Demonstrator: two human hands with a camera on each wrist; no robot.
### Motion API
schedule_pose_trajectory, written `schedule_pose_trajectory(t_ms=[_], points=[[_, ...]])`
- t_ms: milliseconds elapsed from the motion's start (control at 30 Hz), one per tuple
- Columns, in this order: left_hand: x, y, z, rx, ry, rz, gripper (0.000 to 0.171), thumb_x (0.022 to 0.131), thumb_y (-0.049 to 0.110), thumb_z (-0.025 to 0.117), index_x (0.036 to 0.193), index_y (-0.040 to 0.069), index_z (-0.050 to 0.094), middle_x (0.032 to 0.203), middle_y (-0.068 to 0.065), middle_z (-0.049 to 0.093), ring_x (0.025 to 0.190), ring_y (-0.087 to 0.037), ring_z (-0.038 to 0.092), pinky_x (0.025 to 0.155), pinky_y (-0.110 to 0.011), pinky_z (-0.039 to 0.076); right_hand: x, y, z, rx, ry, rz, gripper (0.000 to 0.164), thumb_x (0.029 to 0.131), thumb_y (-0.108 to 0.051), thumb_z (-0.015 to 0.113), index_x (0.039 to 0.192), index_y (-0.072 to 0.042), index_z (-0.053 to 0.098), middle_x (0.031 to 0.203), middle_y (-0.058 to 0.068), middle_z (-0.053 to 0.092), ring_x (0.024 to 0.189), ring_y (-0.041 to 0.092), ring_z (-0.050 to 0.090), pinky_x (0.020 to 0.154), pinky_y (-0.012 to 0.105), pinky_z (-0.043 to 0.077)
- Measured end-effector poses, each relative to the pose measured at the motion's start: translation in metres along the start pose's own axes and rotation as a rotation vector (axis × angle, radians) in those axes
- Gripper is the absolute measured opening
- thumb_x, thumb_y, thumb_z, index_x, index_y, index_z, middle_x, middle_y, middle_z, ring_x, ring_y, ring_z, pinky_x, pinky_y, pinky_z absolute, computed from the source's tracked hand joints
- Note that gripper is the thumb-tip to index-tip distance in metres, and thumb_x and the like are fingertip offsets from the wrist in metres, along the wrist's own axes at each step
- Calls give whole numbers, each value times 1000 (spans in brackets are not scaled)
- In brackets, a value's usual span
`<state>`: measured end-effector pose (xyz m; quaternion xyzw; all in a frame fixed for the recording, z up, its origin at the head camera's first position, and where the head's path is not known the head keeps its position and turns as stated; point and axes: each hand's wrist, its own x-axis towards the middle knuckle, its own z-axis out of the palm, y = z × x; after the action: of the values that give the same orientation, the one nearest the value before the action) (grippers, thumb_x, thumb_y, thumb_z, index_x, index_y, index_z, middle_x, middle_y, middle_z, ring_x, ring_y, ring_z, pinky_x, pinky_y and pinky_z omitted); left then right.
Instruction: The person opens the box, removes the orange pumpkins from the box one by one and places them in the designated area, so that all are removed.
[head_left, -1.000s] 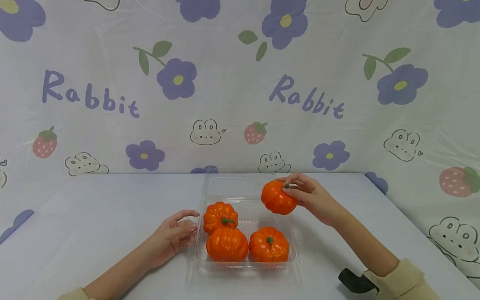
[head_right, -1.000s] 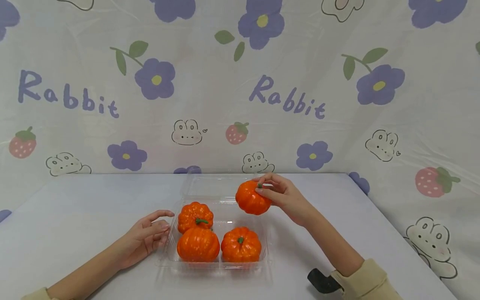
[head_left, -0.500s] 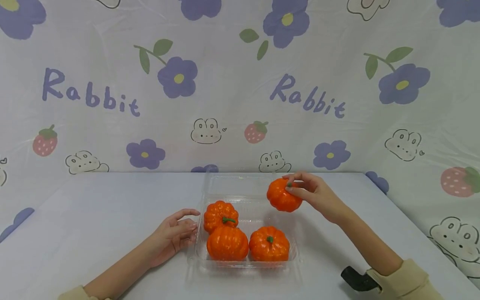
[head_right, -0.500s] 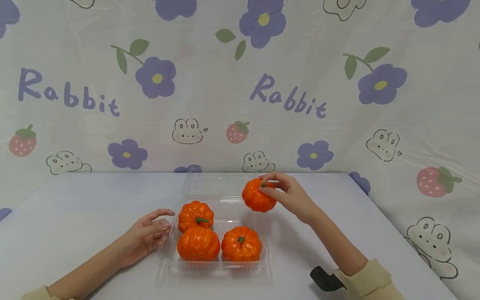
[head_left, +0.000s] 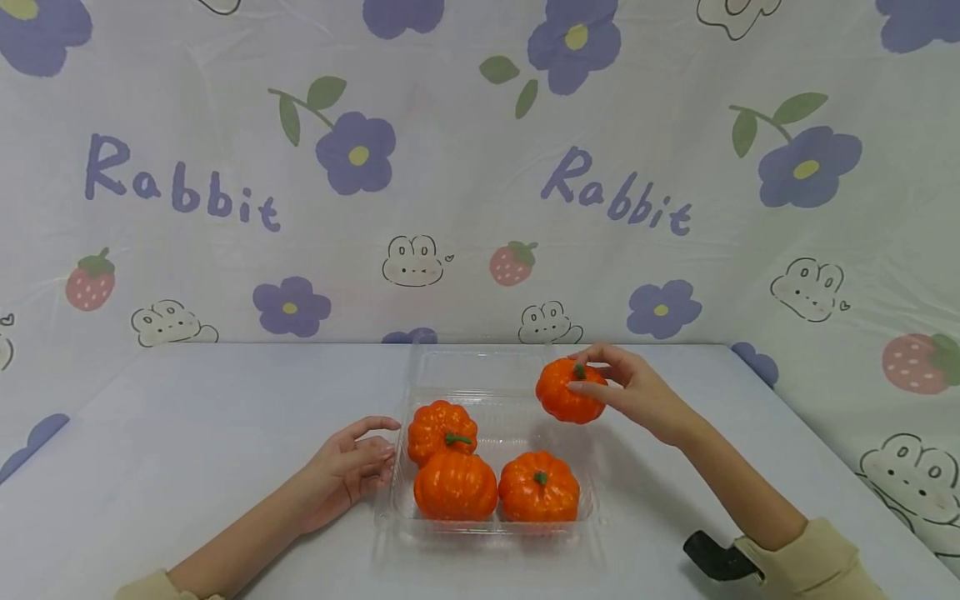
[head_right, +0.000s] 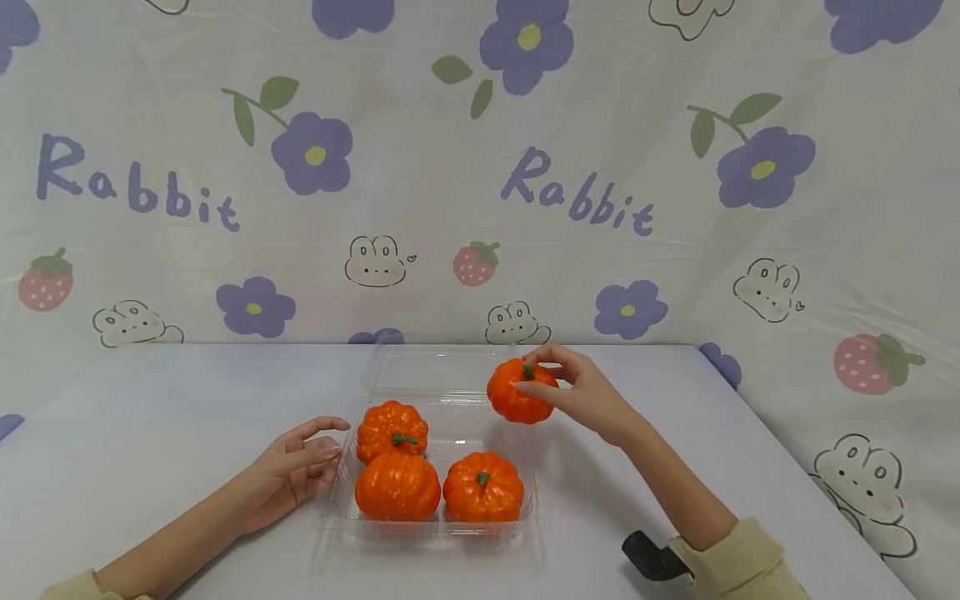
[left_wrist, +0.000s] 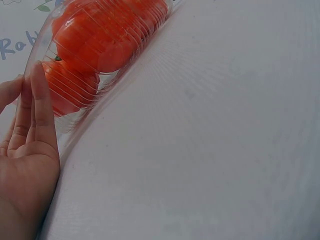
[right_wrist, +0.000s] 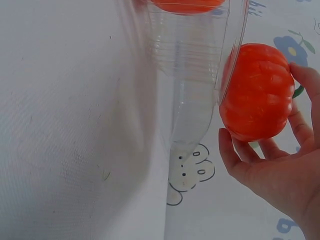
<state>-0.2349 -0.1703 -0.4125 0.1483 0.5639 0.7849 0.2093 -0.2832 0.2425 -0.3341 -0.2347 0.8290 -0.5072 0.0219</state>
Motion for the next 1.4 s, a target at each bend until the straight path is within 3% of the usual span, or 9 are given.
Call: schedule_pose_trajectory(t_ms=[433,800,1400], points=[[0,0,1,-4,4,-3,23,109,7,54,130,16,51,94,3,65,80,-9,67,79,-19,60,0,1,-4,-45,-49,-4,41,95,-12,77,128,0,57,133,21,60,125,39,60,92,32,61],[-1,1,2,1,5,-5,22,109,8,54,130,16,51,94,4,66,80,-9,67,79,-19,59,-1,1,-8,-101,-63,33,63,95,-21,78,146,0,48,146,24,55,132,44,57,101,48,58],[1,-2,0,-9,-7,9,23,109,6,54,130,15,51,94,4,67,80,-9,68,79,-19,60,-3,-2,-15,-134,-87,41,64,94,-21,78,149,-1,50,146,24,56,127,42,60,97,45,61]])
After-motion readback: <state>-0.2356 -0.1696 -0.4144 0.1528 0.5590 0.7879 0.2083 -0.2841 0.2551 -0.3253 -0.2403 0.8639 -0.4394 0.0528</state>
